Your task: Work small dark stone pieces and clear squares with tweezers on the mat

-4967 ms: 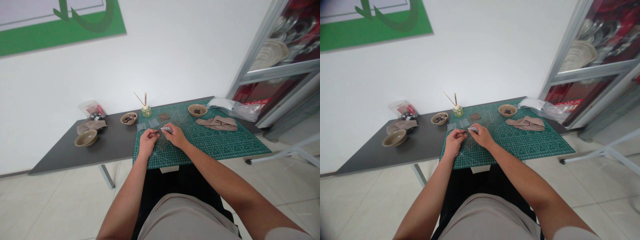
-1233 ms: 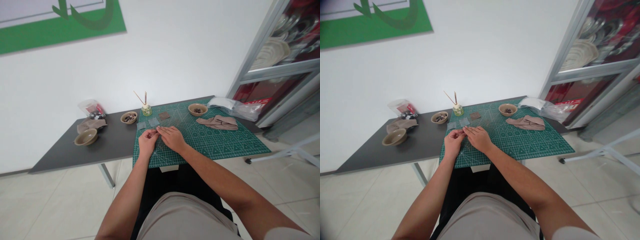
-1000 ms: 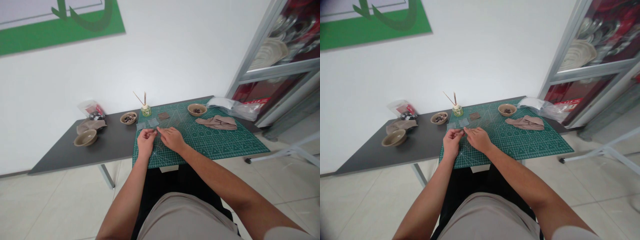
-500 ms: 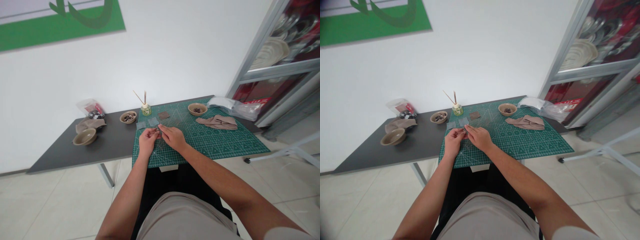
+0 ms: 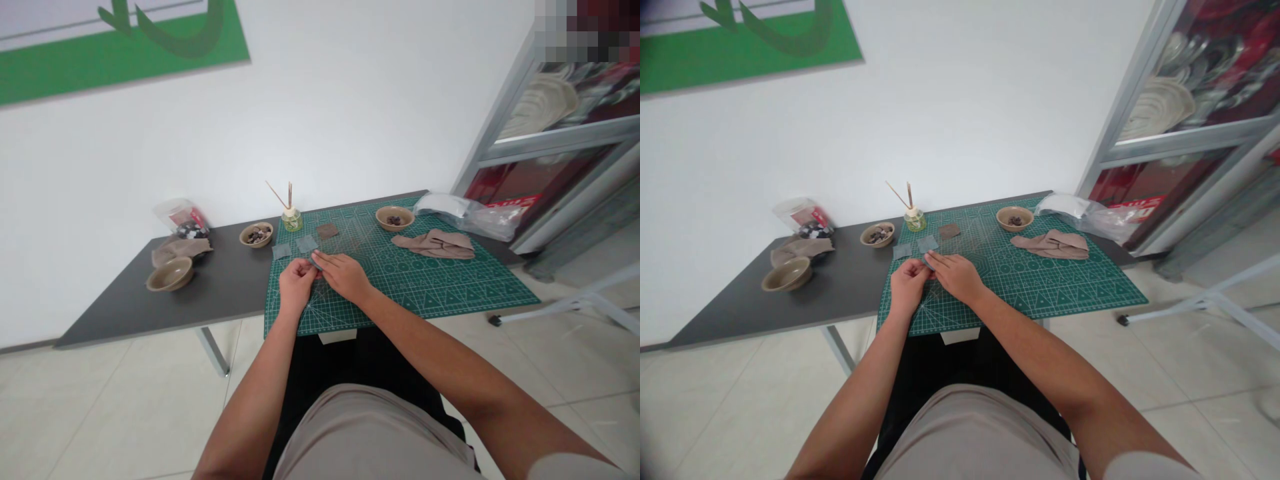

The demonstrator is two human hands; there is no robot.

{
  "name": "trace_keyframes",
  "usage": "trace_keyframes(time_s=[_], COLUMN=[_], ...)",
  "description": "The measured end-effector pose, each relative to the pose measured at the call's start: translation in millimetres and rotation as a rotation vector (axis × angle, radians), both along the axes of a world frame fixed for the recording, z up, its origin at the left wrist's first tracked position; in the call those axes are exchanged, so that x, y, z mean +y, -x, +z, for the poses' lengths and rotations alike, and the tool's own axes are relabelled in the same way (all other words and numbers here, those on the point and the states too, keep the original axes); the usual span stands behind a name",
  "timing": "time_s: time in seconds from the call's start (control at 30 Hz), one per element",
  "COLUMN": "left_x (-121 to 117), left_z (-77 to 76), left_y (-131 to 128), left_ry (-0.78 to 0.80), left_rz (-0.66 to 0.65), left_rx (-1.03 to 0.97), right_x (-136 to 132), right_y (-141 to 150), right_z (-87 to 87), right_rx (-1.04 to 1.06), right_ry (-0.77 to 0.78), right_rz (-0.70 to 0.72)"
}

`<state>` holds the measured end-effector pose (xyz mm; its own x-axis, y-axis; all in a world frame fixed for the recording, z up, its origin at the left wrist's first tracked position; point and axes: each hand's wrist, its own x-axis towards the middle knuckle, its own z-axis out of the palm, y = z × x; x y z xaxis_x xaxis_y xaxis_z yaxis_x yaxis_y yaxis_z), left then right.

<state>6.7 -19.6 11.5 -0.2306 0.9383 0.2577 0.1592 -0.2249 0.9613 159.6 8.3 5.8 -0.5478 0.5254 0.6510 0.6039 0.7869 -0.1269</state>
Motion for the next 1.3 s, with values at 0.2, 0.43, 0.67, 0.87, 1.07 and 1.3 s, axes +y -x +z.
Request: trace_keyframes(time_s=[0.2,0.43,0.67,0.87,1.07,1.3], left_x=[-0.9,1.6,0.5,0.0,-0.6,1.1], left_z=[-2.3,-5.4,-3.1,-2.3,-2.2,-1.6], left_y=[-0.4,0.3,-0.3,0.3,1.3,-1.5], left_ry=[0.002,-0.029,-0.004,-0.030,-0.061,-0.034], left_rz=[0.056,0.076,0.026,0.055,0.118,0.028], left_rx=[0.016,0.055,-0.022,0.033,0.116,-0.118], right_x=[1.7,-0.7,-0.6,-0.5,1.7,1.1], right_y=[1.4,1.9,1.8,2.1,2.9,3.6], right_z=[-3.0,0.2,-0.8,-0.9,-4.1,-3.7], right_rx=[0.029,-0.002,0.012,0.005,-0.021,0.039], right_ry=[0.011,0.002,0.022,0.034,-0.008,0.142], right_rz=[0.008,0.014,-0.025,0.021,0.066,-0.072])
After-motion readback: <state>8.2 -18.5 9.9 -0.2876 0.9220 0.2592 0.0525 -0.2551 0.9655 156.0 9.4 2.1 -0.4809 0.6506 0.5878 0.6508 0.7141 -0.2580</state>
